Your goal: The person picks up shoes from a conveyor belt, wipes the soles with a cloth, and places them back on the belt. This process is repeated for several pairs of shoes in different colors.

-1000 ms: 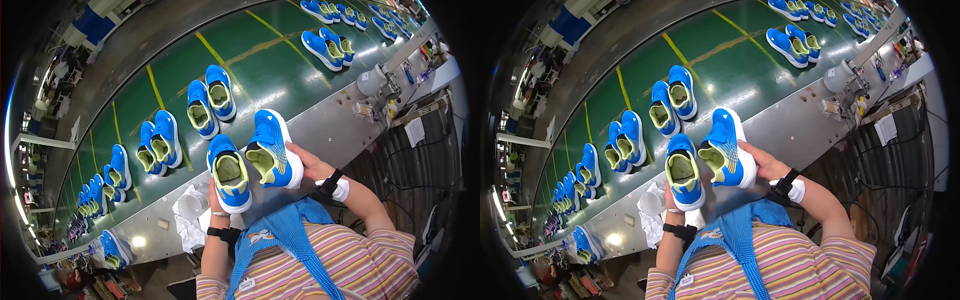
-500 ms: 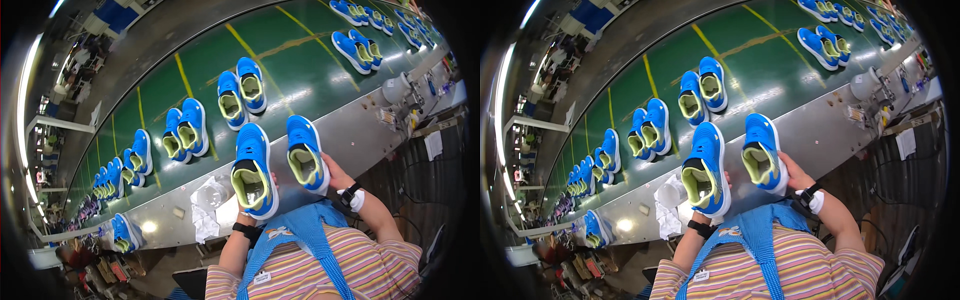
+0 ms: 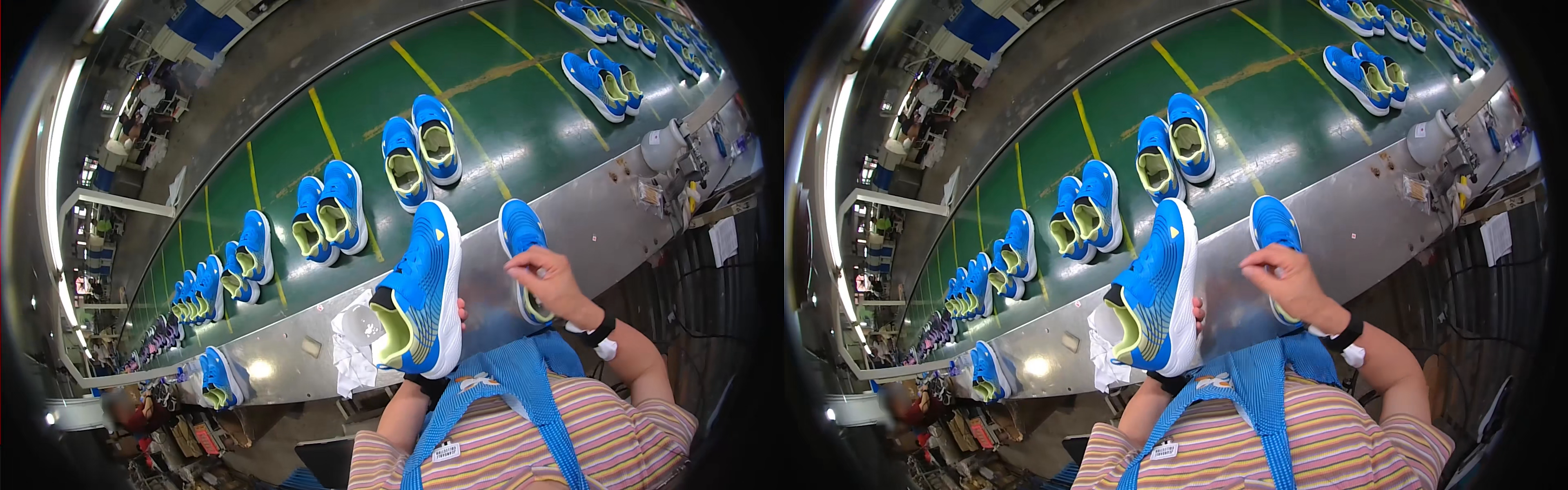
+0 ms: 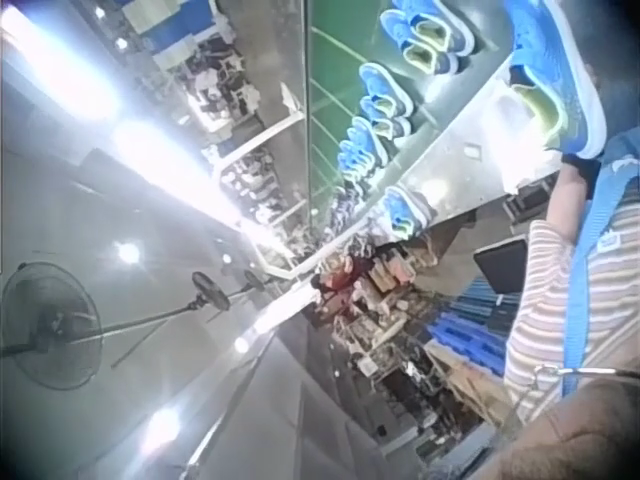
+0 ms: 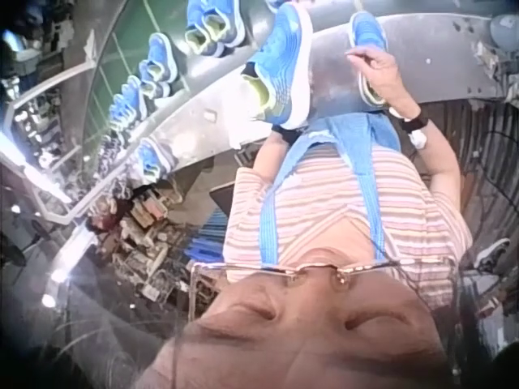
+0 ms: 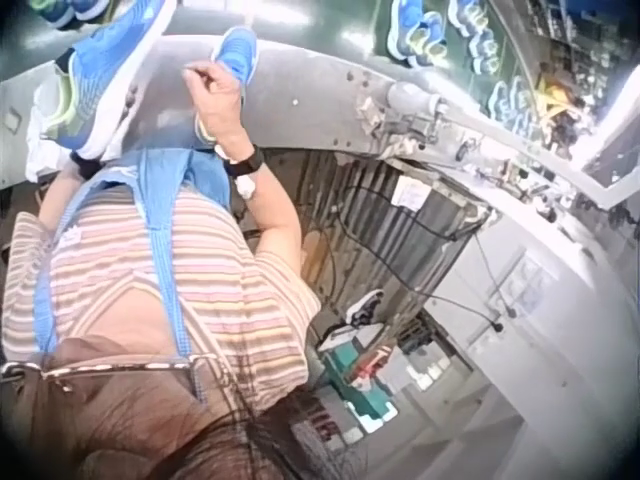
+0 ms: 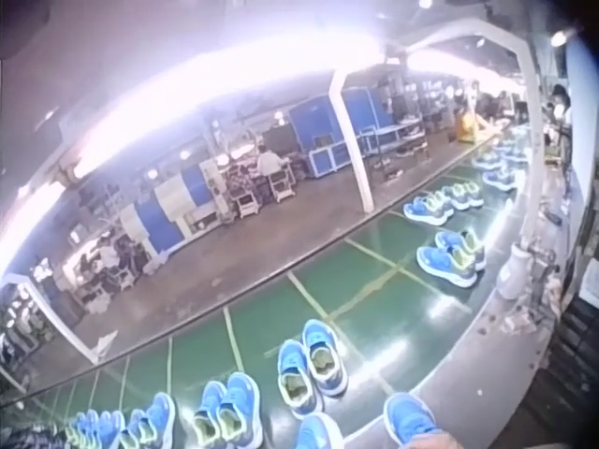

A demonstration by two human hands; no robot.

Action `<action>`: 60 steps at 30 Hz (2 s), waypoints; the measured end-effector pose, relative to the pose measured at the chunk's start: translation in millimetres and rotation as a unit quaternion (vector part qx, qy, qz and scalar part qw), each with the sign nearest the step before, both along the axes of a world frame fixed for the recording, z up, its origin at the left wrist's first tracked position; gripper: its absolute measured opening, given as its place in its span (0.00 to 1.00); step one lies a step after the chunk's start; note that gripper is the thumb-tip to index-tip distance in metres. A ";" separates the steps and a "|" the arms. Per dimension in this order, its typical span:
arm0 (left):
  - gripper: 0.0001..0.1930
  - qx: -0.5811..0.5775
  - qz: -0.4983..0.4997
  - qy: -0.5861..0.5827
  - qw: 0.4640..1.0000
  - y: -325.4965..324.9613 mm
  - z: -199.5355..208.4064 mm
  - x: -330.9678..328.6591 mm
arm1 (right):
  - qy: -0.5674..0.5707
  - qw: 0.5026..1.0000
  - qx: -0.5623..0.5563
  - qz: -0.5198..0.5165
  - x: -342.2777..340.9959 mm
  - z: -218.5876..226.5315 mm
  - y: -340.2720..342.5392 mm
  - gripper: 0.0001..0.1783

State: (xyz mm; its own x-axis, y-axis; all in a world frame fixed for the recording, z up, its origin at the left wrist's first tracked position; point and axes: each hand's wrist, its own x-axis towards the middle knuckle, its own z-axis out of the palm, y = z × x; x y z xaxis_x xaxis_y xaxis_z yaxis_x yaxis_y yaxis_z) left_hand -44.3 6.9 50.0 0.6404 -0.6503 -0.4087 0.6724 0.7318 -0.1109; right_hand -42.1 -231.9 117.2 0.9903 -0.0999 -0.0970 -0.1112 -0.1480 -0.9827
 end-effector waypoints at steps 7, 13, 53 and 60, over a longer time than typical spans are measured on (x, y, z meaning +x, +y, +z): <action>0.25 0.131 -0.036 -0.076 0.988 7.9 11.7 -10.5 | 0.037 0.996 0.069 0.045 15.7 3.8 43.5 0.12; 0.23 0.230 -0.111 -0.039 0.966 5.5 38.1 -7.1 | 0.141 0.977 0.155 -0.030 39.1 -8.9 70.8 0.20; 0.18 0.475 -0.186 -0.199 0.837 7.9 -132.9 -19.1 | 0.313 0.838 -0.366 0.257 -45.3 -64.3 35.7 0.42; 0.20 0.513 -0.356 -0.145 0.768 -9.9 -98.9 -1.8 | 0.236 0.887 -0.361 0.168 -31.8 -61.6 23.9 0.23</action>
